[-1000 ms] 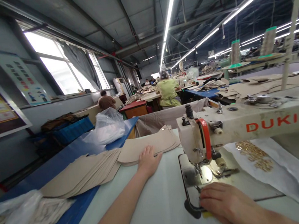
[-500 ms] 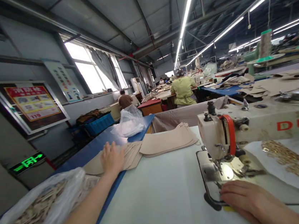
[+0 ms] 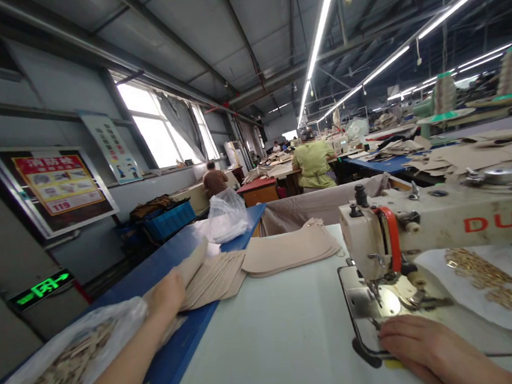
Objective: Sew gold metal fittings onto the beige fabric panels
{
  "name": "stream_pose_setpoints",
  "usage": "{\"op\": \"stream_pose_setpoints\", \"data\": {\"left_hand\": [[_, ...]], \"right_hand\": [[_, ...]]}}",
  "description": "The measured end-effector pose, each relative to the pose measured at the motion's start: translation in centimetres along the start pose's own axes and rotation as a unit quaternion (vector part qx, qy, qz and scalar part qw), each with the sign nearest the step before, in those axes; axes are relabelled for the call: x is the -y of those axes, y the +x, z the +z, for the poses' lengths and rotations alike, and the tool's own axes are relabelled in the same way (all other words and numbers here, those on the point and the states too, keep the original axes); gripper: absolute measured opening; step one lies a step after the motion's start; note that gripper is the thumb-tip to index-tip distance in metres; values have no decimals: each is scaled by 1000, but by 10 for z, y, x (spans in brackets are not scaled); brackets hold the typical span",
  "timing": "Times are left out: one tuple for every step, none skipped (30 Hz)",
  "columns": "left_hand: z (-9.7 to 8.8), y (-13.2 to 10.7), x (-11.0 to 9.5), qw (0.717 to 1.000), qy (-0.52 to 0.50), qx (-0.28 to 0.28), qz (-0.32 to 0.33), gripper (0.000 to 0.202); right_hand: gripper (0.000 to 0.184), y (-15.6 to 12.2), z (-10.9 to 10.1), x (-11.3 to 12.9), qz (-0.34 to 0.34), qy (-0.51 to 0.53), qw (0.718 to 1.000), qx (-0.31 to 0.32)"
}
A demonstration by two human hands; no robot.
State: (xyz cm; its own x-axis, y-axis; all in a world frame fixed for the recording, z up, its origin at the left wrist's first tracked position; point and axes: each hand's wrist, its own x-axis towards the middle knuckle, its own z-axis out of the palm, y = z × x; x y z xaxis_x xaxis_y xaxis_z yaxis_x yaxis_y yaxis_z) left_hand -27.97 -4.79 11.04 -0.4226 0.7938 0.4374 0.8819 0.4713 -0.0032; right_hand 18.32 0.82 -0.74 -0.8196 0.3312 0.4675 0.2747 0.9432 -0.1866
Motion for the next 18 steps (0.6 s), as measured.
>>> {"op": "stream_pose_setpoints", "data": {"left_hand": [[-9,-3,-4,1000,20,-7,-22,40],[-19,-7,-10,999,37,-12,-38,40],[-27,-12,-18,998,51,-13,-45,41],[-35,-19,-28,997,62,-9,-38,40],[-41,-28,-40,997,71,1,-20,39],[-46,-39,-53,996,84,18,2,38],[-49,-53,-69,995,91,41,30,38],[-50,-70,-85,992,88,69,54,38],[-48,-88,-102,990,71,94,78,38],[-45,-106,-120,985,30,124,120,39],[-39,-125,-138,974,-21,161,159,39],[-33,-142,-156,954,-74,203,207,37],[-25,-157,-173,935,-101,239,242,35],[-18,-169,-188,921,-102,265,266,32],[-11,-178,-202,910,-103,282,286,30],[-4,-185,-214,904,-104,288,299,30],[1,-189,-223,900,-108,288,310,29],[5,-192,-231,898,-118,281,319,30]], "right_hand": [[26,0,0,1,6,3,1000,10],[26,0,0,1,13,7,1000,18],[26,0,0,2,20,12,999,23],[26,0,-1,3,27,18,999,26],[26,0,-1,4,34,22,999,27],[26,0,-1,5,39,25,999,27],[26,0,-1,6,43,25,998,26],[26,1,-1,6,46,23,998,23],[26,1,-1,7,48,18,998,21],[26,0,0,7,46,9,999,19],[26,0,0,7,39,-4,999,13],[27,-1,1,8,28,-20,999,4],[28,-1,1,9,21,-38,999,-9],[28,-2,0,10,18,-53,998,-26],[29,-3,0,13,21,-63,997,-44],[30,-4,-2,16,29,-65,996,-58],[30,-4,-3,21,39,-59,995,-65],[31,-3,-5,25,51,-45,996,-64]]}}
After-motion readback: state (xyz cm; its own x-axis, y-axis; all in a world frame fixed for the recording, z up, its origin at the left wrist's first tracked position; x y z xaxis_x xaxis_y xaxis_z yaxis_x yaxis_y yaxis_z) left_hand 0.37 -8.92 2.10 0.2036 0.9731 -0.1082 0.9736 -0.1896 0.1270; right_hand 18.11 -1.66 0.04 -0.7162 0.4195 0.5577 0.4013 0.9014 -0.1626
